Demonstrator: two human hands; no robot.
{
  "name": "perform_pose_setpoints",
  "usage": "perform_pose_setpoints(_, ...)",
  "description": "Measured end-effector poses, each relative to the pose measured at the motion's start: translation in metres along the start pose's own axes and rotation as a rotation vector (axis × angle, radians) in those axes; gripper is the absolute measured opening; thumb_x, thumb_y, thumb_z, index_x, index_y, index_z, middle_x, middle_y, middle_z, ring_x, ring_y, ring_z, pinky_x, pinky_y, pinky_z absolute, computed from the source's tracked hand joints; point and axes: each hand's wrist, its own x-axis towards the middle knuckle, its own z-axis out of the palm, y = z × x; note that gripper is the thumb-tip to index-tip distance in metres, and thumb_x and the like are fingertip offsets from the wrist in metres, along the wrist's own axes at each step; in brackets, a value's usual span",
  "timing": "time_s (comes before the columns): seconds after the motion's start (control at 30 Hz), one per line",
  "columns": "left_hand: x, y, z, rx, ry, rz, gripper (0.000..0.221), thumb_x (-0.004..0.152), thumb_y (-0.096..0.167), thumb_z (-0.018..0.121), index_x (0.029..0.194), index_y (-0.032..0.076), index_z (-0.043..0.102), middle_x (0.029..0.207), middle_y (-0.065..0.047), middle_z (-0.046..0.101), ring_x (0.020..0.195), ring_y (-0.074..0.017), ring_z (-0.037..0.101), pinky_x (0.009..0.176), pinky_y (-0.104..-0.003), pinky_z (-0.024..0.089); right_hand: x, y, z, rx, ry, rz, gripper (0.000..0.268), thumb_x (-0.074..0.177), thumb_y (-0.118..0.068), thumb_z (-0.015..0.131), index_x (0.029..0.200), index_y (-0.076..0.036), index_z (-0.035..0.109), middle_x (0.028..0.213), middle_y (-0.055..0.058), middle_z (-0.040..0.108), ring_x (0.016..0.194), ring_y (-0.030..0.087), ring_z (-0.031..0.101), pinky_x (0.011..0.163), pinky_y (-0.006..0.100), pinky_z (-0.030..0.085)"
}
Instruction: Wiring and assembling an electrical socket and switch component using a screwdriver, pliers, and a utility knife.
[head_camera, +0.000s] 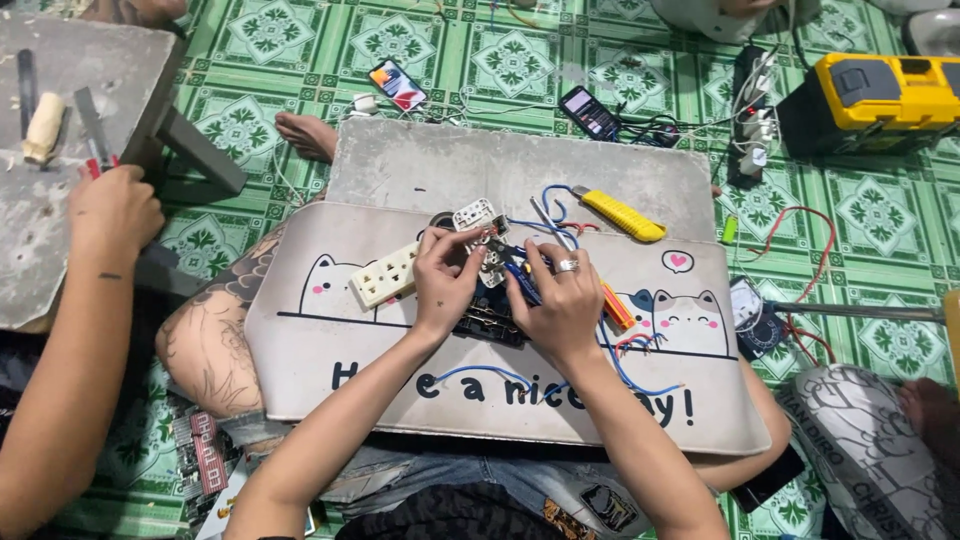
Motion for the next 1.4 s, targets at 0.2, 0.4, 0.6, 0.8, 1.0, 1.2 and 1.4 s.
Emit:
perform_pose_setpoints(0.2, -0.001, -0.001, 0.001, 0.007, 0.004, 0.000, 0.024, 0.090, 0.001, 0.074, 0.113, 0.008, 0.076, 0.093, -0.006, 0.049, 0.079, -0.0093, 0.062, 0.055, -0.022, 0.058, -0.002, -0.002, 0.003, -0.034, 0.024, -0.033, 0.037, 0.084, -0.033, 0.077, 0.111, -0.008, 0.078, 0.098, 0.008, 0.068, 0.080, 0.023, 0.059, 0.064, 0.034, 0.049)
perform_pose_setpoints(0.4, -0.002, -0.001, 0.003, 0.067, 0.014, 0.059, 0.024, 0.090, 0.001, 0.074, 0.113, 0.007, 0.076, 0.094, -0.006, 0.049, 0.080, -0.0161, 0.067, 0.060, -0.025, 0.062, -0.002, -0.001, 0.002, -0.067, 0.007, -0.044, 0.036, 0.086, -0.034, 0.075, 0.112, -0.008, 0.078, 0.099, 0.009, 0.068, 0.082, 0.024, 0.059, 0.065, 0.034, 0.049)
perform_pose_setpoints(0.6, -0.003, -0.005, 0.004, 0.089, 0.022, 0.115, 0.024, 0.091, 0.000, 0.073, 0.113, 0.007, 0.076, 0.094, -0.005, 0.048, 0.080, -0.0224, 0.070, 0.060, -0.027, 0.063, 0.004, 0.001, 0.000, -0.087, 0.035, -0.136, 0.035, 0.087, -0.029, 0.074, 0.113, -0.006, 0.076, 0.102, 0.010, 0.066, 0.083, 0.026, 0.057, 0.066, 0.036, 0.045)
perform_pose_setpoints(0.8, -0.002, 0.001, 0.004, 0.102, 0.019, 0.096, 0.023, 0.091, -0.001, 0.071, 0.112, 0.006, 0.075, 0.094, -0.008, 0.049, 0.080, -0.0247, 0.071, 0.059, -0.029, 0.063, 0.001, 0.004, 0.001, -0.053, 0.019, -0.111, 0.031, 0.087, -0.030, 0.077, 0.110, -0.008, 0.077, 0.095, 0.007, 0.068, 0.078, 0.021, 0.058, 0.062, 0.033, 0.045)
perform_pose_setpoints(1.0, -0.002, 0.003, 0.004, 0.107, 0.036, 0.067, 0.023, 0.090, 0.000, 0.071, 0.112, 0.007, 0.076, 0.092, -0.007, 0.049, 0.083, -0.0239, 0.070, 0.054, -0.026, 0.062, 0.002, 0.001, 0.001, -0.043, 0.017, -0.100, 0.028, 0.088, -0.030, 0.077, 0.107, -0.009, 0.078, 0.089, 0.006, 0.069, 0.072, 0.018, 0.059, 0.056, 0.029, 0.045)
perform_pose_setpoints(1.2, -0.001, 0.007, 0.004, 0.125, 0.049, 0.063, 0.024, 0.089, -0.001, 0.072, 0.111, 0.009, 0.077, 0.089, -0.008, 0.050, 0.081, -0.0205, 0.068, 0.051, -0.023, 0.061, 0.003, 0.003, 0.003, -0.053, 0.063, -0.118, 0.030, 0.086, -0.032, 0.078, 0.107, -0.011, 0.077, 0.092, 0.005, 0.068, 0.074, 0.020, 0.061, 0.057, 0.031, 0.048)
perform_pose_setpoints(1.4, -0.001, 0.010, 0.005, 0.131, 0.054, 0.090, 0.025, 0.089, -0.001, 0.072, 0.111, 0.009, 0.077, 0.089, -0.007, 0.050, 0.078, -0.0165, 0.066, 0.052, -0.022, 0.059, 0.003, 0.002, 0.003, -0.030, 0.023, -0.056, 0.032, 0.086, -0.034, 0.076, 0.107, -0.010, 0.079, 0.091, 0.006, 0.069, 0.078, 0.019, 0.062, 0.060, 0.029, 0.048)
